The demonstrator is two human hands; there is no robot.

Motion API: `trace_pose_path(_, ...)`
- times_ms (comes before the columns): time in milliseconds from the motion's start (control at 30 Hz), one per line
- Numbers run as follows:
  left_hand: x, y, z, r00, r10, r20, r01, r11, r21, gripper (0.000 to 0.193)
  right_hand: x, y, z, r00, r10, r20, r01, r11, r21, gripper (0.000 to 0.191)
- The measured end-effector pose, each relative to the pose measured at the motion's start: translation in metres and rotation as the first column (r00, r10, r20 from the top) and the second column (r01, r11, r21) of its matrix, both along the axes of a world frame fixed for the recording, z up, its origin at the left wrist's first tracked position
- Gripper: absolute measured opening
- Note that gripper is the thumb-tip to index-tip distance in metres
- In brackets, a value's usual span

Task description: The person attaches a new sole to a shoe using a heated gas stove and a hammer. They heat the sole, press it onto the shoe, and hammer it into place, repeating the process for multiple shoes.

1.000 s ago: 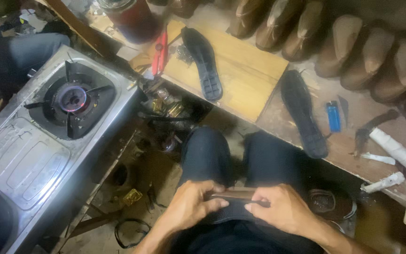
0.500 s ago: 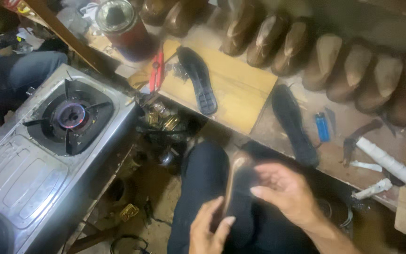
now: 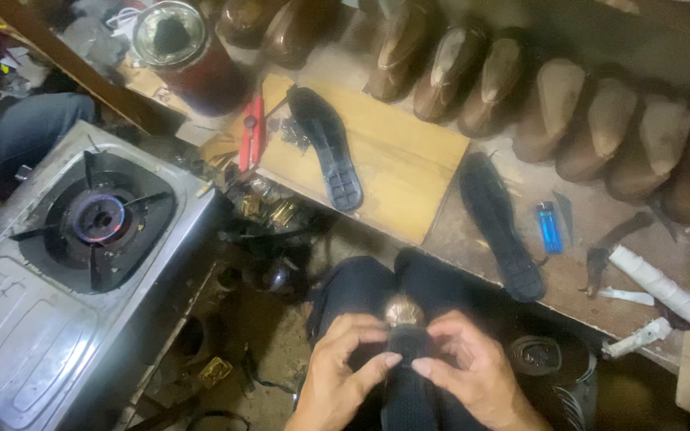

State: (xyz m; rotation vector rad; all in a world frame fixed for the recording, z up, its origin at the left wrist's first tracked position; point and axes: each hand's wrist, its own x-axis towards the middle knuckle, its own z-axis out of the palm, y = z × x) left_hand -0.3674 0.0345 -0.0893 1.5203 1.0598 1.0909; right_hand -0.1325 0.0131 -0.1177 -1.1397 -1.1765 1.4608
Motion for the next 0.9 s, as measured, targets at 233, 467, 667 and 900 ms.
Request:
trace_pose_path(233,0.008,0.018,-0.005,1.0,-0.017,0.012,0.017,0.999,0.036,0.028,-0.005,0.004,-0.015,0.964,-0.18,0.194,0.172,0.983,0.055,0.028)
trace_pose_path(467,0.014,0.034,-0.011,0.999,-0.016,-0.035,0.018,0.998,0.052,0.025,-0.014,0.014,-0.023,0.955,-0.274,0.114,0.271,0.962,0.041,0.022)
trace_pose_path(667,0.018,0.043,-0.01,0.993,-0.008,-0.117,0.013,0.999,0.037,0.025,-0.014,0.024,-0.019,0.932,-0.29,0.215,0.318,0.942,-0.108,0.023)
trace_pose_path(900,-0.001,0.071,0.0,0.891,-0.111,-0.44,0.214,0.958,0.191,0.061,-0.006,0.034,-0.011,0.931,-0.163,0.327,0.273,0.904,-0.328,0.025)
